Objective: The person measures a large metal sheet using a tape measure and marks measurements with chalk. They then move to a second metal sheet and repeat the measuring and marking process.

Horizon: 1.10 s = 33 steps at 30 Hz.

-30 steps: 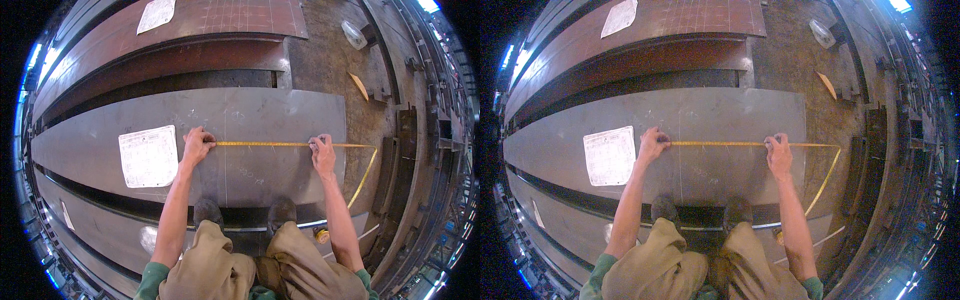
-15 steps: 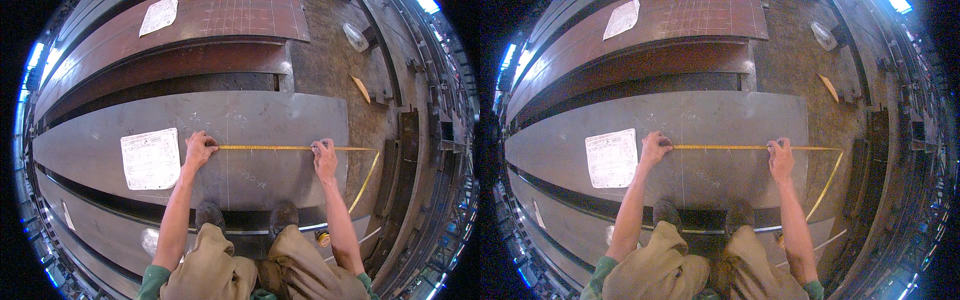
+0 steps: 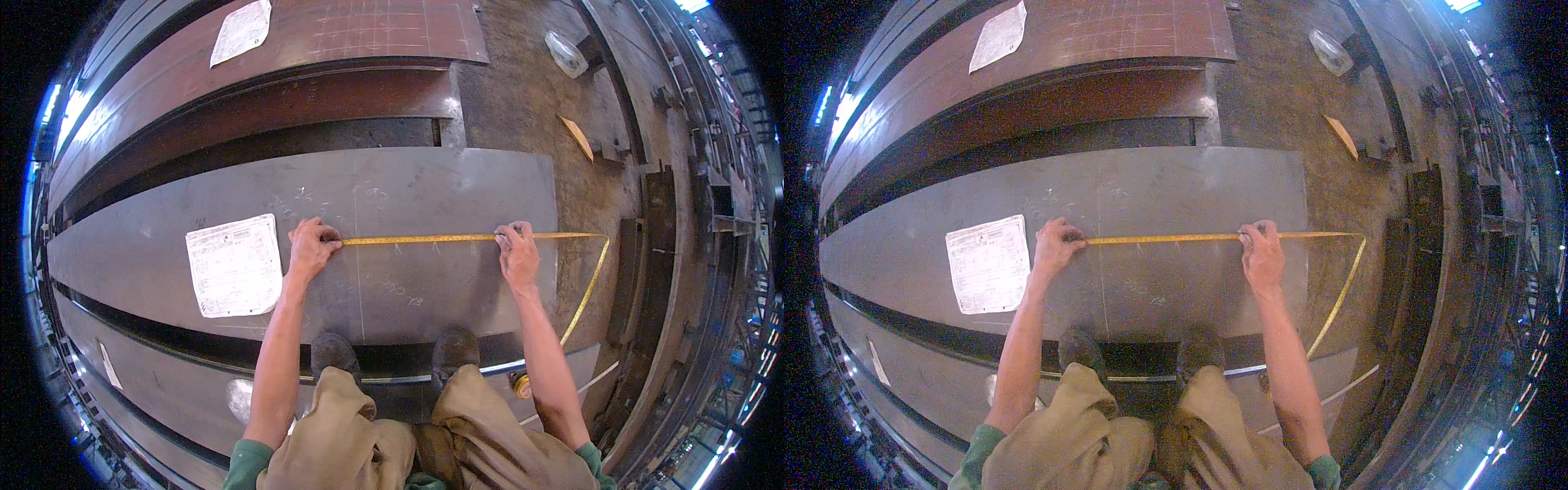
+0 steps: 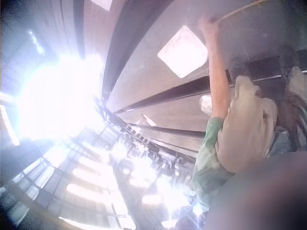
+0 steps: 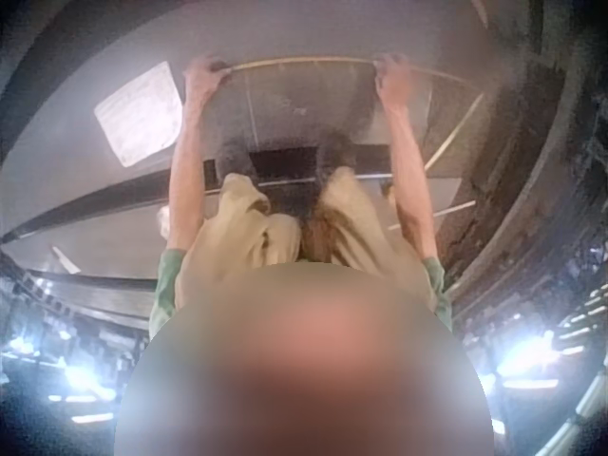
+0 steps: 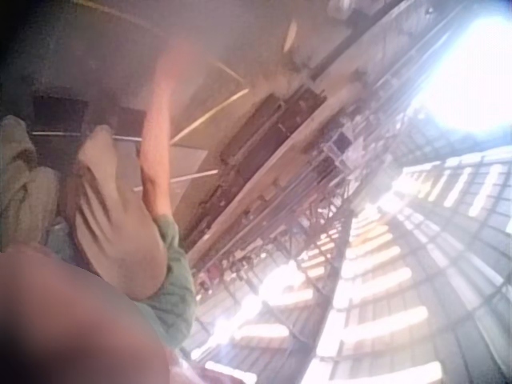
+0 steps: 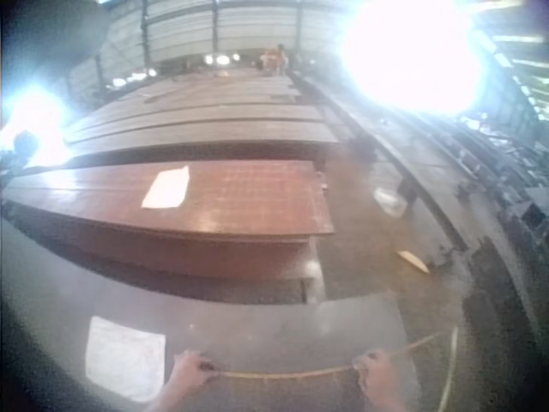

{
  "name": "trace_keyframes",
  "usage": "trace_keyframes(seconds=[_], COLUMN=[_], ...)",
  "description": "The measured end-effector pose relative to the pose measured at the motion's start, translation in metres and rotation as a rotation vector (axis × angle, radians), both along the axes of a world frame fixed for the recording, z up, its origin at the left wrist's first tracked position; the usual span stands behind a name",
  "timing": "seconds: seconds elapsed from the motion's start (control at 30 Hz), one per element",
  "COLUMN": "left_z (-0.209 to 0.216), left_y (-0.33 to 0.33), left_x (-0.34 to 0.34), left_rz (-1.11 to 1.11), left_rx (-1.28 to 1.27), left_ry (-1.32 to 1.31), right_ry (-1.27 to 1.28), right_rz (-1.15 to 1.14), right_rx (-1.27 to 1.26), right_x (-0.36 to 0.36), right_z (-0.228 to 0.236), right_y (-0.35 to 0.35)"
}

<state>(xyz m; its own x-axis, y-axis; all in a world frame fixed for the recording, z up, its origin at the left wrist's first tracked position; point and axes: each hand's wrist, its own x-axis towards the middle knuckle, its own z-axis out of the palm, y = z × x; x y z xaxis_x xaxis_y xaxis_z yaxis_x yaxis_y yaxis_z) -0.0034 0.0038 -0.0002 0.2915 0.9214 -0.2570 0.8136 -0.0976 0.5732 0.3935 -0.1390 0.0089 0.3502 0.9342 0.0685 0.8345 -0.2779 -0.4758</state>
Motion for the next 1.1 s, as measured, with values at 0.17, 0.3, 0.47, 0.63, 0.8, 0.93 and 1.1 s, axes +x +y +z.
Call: trace_keyframes(seconds=[0.17,0.3,0.47,0.63,0.8,0.93,1.1], left_z=[0.003,-0.001,-0.003,0.003,0.007,0.008,0.009], left_y=[0.001,0.002,0.001,0.000,0.000,0.001,0.000], left_x=[0.002,0.002,0.004,0.009,0.011,0.012,0.013], left_rz=[-0.001,-0.002,-0.009,-0.001,0.018,0.022,0.018], left_rx=[-0.013,0.036,0.035,0.016,-0.029,-0.048,-0.008], left_ry=[0.026,0.032,0.039,0.065,0.073,0.072,0.101], right_ry=[-0.034,0.015,0.039,0.021,0.046,0.040,0.038], right_rz=[0.023,-0.008,0.020,-0.007,-0.008,-0.008,-0.015], right_rx=[0.028,-0.044,-0.062,-0.090,-0.142,-0.114,-0.099], right_x=[0.001,0.002,0.009,0.013,0.014,0.013,0.010], right_z=[-0.002,-0.001,0.002,-0.003,-0.003,-0.004,0.001], right_y=[-0.001,0.000,0.003,0.006,0.008,0.008,0.010])
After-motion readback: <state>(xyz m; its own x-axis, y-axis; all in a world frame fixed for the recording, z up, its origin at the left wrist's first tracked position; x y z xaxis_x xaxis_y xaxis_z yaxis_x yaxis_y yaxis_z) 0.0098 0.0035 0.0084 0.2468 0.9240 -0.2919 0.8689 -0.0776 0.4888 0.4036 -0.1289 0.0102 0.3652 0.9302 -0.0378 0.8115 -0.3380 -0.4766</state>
